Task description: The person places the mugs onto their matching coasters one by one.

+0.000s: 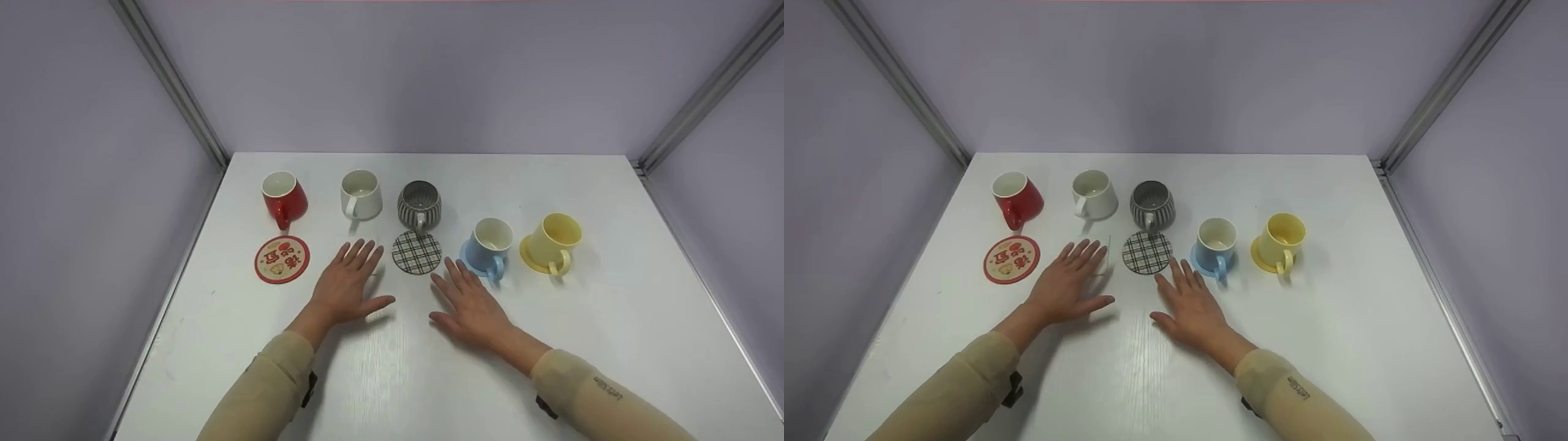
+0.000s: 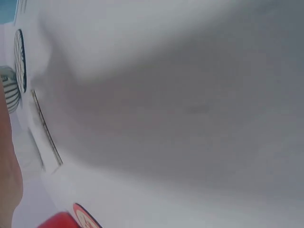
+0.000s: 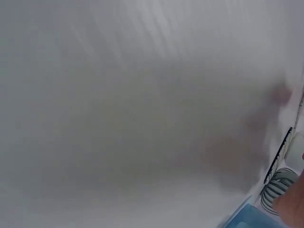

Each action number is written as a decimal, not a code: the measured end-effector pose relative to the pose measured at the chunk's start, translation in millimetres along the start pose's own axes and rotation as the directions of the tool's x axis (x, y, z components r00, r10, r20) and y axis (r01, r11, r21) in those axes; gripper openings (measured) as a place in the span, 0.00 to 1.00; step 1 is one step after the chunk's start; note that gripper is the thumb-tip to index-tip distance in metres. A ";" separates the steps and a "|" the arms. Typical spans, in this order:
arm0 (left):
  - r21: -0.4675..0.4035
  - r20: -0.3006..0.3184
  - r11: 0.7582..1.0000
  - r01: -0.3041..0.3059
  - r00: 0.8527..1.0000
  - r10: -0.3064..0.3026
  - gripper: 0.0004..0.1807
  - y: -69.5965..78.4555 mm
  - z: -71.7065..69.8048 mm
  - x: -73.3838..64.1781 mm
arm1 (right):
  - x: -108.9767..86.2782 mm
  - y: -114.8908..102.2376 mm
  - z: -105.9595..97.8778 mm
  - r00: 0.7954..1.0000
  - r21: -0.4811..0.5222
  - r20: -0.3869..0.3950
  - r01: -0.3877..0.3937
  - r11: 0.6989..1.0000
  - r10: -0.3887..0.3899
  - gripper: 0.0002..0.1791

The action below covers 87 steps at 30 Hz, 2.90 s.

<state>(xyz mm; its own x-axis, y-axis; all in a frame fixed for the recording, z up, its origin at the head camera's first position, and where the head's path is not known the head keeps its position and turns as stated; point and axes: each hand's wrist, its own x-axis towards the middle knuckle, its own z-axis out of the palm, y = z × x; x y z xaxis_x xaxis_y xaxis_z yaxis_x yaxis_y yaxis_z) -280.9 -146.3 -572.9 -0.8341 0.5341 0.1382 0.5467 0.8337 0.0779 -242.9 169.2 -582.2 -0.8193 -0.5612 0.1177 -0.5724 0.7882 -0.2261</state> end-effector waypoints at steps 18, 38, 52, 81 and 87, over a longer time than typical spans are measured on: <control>-0.053 -0.032 0.996 0.078 0.996 -0.080 0.57 -12.2 -3.4 -19.4 | 14.8 29.3 17.1 0.982 -0.060 0.178 0.079 0.995 -0.068 0.53; -0.127 -0.027 0.981 0.148 0.988 -0.153 0.56 -1.5 -5.4 3.0 | 12.7 37.0 28.0 0.991 -0.010 0.119 0.059 0.998 -0.057 0.52; -0.264 -0.049 0.951 0.161 0.982 -0.180 0.53 16.6 1.1 35.6 | 15.9 37.1 28.5 0.985 -0.036 0.159 0.069 0.997 -0.062 0.51; -0.906 0.365 -0.037 0.421 0.734 -0.573 0.40 39.5 -15.3 108.4 | 13.8 41.9 32.3 0.987 -0.029 0.153 0.055 0.998 -0.050 0.51; -0.883 0.439 -0.088 0.462 0.742 -0.507 0.41 41.1 -13.9 120.3 | 15.2 41.6 33.3 0.991 -0.021 0.114 0.071 0.997 -0.068 0.50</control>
<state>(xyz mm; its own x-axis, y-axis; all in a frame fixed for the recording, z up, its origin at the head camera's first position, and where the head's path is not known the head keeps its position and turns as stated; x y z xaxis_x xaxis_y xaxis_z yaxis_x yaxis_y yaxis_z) -357.7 -49.7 -539.4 -0.9283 0.0350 -0.3703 -0.3685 0.0492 0.9283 -278.1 185.1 -622.0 -0.7693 -0.6385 0.0217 -0.6295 0.7518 -0.1964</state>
